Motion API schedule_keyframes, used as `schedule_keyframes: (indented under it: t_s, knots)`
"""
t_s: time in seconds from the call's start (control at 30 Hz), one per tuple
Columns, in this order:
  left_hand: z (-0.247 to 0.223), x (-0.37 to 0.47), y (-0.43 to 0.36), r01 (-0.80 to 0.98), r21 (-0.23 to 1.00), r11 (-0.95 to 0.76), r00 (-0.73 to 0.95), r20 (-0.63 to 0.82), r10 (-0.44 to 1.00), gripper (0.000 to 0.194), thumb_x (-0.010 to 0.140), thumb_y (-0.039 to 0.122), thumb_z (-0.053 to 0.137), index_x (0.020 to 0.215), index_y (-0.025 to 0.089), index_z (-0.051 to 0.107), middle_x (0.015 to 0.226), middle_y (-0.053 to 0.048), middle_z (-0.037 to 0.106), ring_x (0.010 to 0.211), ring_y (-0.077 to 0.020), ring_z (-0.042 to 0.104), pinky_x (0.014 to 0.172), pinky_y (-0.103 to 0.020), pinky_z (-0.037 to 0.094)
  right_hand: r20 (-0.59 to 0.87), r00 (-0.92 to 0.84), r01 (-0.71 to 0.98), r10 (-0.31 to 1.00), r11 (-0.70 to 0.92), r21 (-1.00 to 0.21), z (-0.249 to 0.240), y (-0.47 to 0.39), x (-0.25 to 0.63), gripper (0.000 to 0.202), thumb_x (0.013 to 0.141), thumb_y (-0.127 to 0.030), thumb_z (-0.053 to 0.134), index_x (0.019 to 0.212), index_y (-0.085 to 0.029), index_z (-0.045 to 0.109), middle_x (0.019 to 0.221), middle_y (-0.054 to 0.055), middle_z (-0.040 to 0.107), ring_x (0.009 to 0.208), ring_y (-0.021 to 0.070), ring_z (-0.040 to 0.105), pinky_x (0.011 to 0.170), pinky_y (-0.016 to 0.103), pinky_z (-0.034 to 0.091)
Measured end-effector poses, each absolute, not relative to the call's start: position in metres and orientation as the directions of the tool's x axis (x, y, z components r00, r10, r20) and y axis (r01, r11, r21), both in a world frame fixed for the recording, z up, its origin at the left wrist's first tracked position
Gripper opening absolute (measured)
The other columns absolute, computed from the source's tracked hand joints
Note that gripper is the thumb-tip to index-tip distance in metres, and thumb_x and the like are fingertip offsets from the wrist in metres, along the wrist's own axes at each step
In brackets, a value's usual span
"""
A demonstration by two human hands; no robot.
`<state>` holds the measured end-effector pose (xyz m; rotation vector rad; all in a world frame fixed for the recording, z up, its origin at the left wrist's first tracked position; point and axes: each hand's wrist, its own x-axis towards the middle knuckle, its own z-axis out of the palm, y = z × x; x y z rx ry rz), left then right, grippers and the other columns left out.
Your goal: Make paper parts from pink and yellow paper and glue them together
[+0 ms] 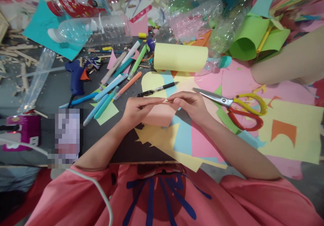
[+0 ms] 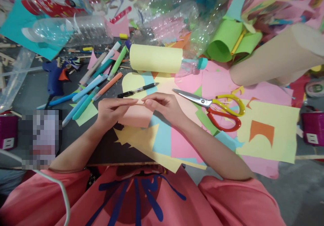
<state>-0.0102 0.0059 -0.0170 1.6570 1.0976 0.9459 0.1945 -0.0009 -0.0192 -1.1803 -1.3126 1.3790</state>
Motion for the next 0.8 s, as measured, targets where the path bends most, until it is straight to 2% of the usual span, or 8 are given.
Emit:
schedule_keyframes:
  t_s: [0.2, 0.4, 0.53, 0.63, 0.73, 0.8]
  knots:
    - [-0.024, -0.0094, 0.005, 0.278, 0.875, -0.397, 0.295, 0.315, 0.902, 0.027, 0.088, 0.017, 0.058, 0.094, 0.026, 0.081, 0.096, 0.001, 0.08, 0.086, -0.0162, 0.078, 0.077, -0.022, 0.063, -0.098, -0.258, -0.066, 0.961, -0.119, -0.991, -0.0199, 0.0002, 0.1932, 0.035, 0.071, -0.058, 0.078, 0.084, -0.025, 0.079, 0.087, 0.003, 0.078, 0.078, 0.0157, 0.07, 0.072, 0.031, 0.058]
    - [-0.0269, -0.0085, 0.0046, 0.237, 0.846, -0.478, 0.305, 0.402, 0.863, 0.025, 0.09, 0.015, 0.06, 0.099, 0.027, 0.08, 0.098, 0.001, 0.079, 0.089, -0.0164, 0.078, 0.08, -0.023, 0.063, -0.104, -0.236, -0.039, 0.966, -0.116, -0.992, -0.0212, -0.0004, 0.1942, 0.038, 0.072, -0.061, 0.076, 0.083, -0.025, 0.078, 0.086, 0.003, 0.077, 0.076, 0.0158, 0.069, 0.073, 0.033, 0.058]
    - [-0.0257, -0.01, 0.0038, 0.276, 0.869, -0.411, 0.317, 0.321, 0.892, 0.022, 0.091, 0.021, 0.06, 0.097, 0.027, 0.081, 0.099, 0.0, 0.079, 0.089, -0.0175, 0.078, 0.08, -0.024, 0.063, -0.082, -0.232, -0.026, 0.969, -0.09, -0.996, -0.0228, -0.0006, 0.1938, 0.035, 0.073, -0.057, 0.078, 0.084, -0.024, 0.079, 0.086, 0.004, 0.077, 0.076, 0.0159, 0.069, 0.072, 0.032, 0.058]
    - [-0.023, -0.012, 0.0036, 0.261, 0.91, -0.323, 0.335, 0.229, 0.914, 0.023, 0.091, 0.033, 0.062, 0.104, 0.025, 0.079, 0.104, -0.005, 0.079, 0.095, -0.0196, 0.077, 0.083, -0.025, 0.062, -0.052, -0.204, 0.001, 0.978, -0.053, -0.999, -0.023, -0.0005, 0.1938, 0.034, 0.074, -0.056, 0.078, 0.083, -0.024, 0.079, 0.083, 0.004, 0.077, 0.075, 0.0165, 0.069, 0.069, 0.032, 0.057]
    - [-0.02, -0.0123, 0.0051, 0.242, 0.945, -0.221, 0.331, 0.134, 0.934, 0.045, 0.083, 0.052, 0.07, 0.115, 0.021, 0.075, 0.114, -0.01, 0.077, 0.104, -0.0238, 0.074, 0.083, -0.027, 0.061, -0.035, -0.193, 0.046, 0.981, -0.027, -0.999, -0.023, -0.0007, 0.1942, 0.033, 0.074, -0.056, 0.077, 0.082, -0.023, 0.078, 0.086, 0.005, 0.078, 0.079, 0.0184, 0.07, 0.072, 0.033, 0.058]
    - [-0.0184, -0.0109, 0.0067, 0.249, 0.956, -0.158, 0.329, 0.07, 0.942, 0.052, 0.078, 0.06, 0.071, 0.109, 0.019, 0.077, 0.109, -0.011, 0.078, 0.101, -0.0243, 0.074, 0.08, -0.026, 0.06, -0.017, -0.195, 0.07, 0.981, -0.004, -0.998, -0.0235, -0.0011, 0.1946, 0.033, 0.075, -0.055, 0.076, 0.082, -0.023, 0.078, 0.087, 0.005, 0.078, 0.082, 0.019, 0.071, 0.075, 0.034, 0.058]
